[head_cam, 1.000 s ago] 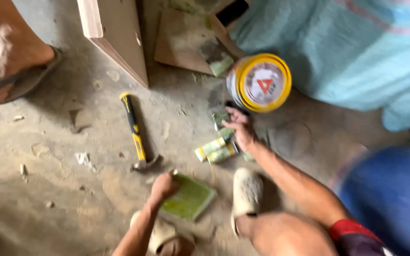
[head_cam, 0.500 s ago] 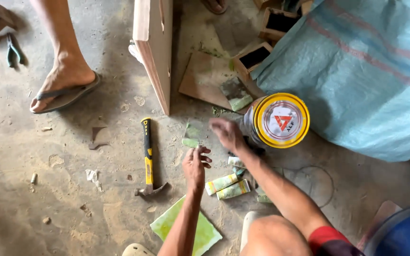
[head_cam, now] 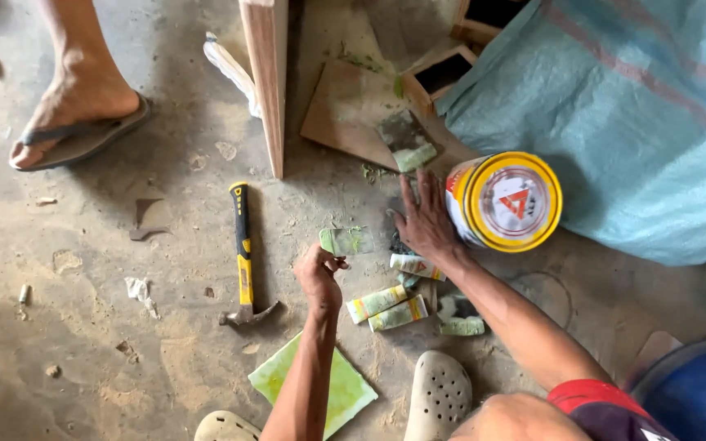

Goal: Applying green putty to a wooden board using a scraper

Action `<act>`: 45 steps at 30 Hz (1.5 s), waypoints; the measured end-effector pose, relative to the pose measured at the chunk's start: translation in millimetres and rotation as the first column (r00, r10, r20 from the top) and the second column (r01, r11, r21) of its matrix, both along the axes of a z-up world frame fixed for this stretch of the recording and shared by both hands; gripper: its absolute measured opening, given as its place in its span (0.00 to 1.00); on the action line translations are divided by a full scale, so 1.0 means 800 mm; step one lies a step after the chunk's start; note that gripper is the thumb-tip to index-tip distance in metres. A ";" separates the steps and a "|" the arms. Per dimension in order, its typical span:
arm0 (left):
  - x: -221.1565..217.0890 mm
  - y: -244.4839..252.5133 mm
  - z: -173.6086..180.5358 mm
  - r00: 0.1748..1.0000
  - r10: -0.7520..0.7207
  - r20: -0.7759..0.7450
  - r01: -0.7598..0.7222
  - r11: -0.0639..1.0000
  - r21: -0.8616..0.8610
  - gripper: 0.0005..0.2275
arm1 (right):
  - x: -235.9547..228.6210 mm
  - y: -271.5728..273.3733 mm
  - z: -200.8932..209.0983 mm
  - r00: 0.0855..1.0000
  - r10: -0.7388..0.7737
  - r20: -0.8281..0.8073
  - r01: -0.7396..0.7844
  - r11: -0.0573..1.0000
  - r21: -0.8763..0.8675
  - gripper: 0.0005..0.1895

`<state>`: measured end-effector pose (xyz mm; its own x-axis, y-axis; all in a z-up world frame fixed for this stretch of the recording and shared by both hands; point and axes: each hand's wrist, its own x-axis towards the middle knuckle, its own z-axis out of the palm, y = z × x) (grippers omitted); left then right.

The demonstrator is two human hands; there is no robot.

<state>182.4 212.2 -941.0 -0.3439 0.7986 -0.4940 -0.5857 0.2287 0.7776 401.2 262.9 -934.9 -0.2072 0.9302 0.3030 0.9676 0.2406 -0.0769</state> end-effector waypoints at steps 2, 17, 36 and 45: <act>-0.002 -0.002 -0.002 1.000 0.007 0.031 -0.007 1.000 -0.004 0.06 | 0.020 -0.022 -0.010 0.999 0.025 0.023 -0.026 0.999 0.034 0.38; -0.008 0.046 -0.009 0.959 -0.242 0.148 0.263 0.955 -0.139 0.13 | -0.012 0.083 0.110 0.991 -0.136 -0.016 0.113 0.876 -0.468 0.54; 0.001 0.033 0.010 0.964 -0.212 0.159 0.240 0.954 -0.179 0.16 | 0.065 0.079 0.056 0.854 -0.178 -0.489 0.156 0.984 -0.085 0.11; -0.010 -0.007 0.125 0.743 -0.146 -0.653 0.409 0.871 0.272 0.04 | 0.012 -0.054 0.114 -0.010 -0.449 -0.893 -0.006 0.893 -0.449 0.19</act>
